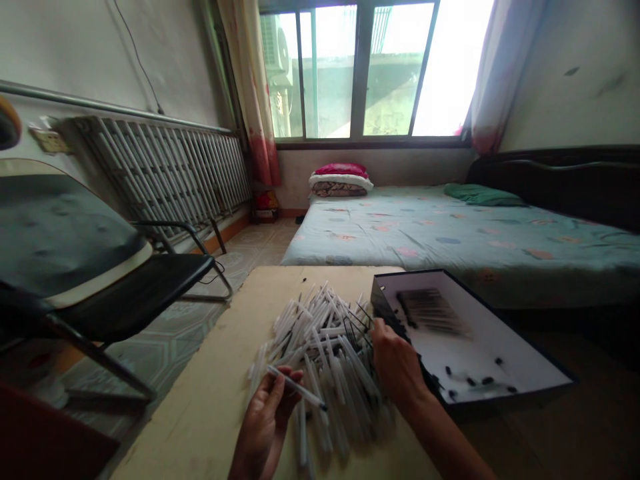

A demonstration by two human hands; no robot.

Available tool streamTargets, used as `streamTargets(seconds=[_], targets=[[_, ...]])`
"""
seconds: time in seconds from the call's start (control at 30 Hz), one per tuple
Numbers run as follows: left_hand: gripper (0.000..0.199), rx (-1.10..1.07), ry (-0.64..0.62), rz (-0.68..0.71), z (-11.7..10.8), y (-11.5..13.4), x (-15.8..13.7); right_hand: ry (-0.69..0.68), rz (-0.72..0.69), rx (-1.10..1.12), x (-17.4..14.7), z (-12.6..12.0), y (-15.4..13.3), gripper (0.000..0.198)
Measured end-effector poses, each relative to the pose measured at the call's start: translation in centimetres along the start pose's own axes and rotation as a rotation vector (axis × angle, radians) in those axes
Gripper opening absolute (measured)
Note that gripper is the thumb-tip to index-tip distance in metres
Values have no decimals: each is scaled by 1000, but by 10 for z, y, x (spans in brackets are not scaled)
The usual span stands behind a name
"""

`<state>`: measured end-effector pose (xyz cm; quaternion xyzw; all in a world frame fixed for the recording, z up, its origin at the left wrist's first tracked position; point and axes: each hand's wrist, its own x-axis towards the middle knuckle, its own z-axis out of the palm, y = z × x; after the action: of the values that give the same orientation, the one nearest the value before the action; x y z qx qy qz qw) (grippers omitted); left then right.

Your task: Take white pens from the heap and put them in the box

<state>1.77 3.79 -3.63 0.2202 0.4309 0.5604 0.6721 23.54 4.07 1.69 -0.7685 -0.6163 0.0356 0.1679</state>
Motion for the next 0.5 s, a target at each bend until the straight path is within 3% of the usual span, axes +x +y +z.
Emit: streamTargets(seconds=[0.07,0.13,0.23,0.33,0.5], targets=[[12,-23,30,14,-4,-3,2,-40,-97,139,-14,7,-5,27],[12,-33,41,24,-7,-5,2,-149,-170,433,-33,21,-12,33],[11,-43,24,26,-8,-9,0,-338,-165,887,-59,47,-21,39],[11,-35,-13,15,-8,-10,-3,-417,-111,1060,-72,68,-26,44],[16,17,-39,25,-7,-10,-6,-388,-71,1167,-72,82,-25,47]])
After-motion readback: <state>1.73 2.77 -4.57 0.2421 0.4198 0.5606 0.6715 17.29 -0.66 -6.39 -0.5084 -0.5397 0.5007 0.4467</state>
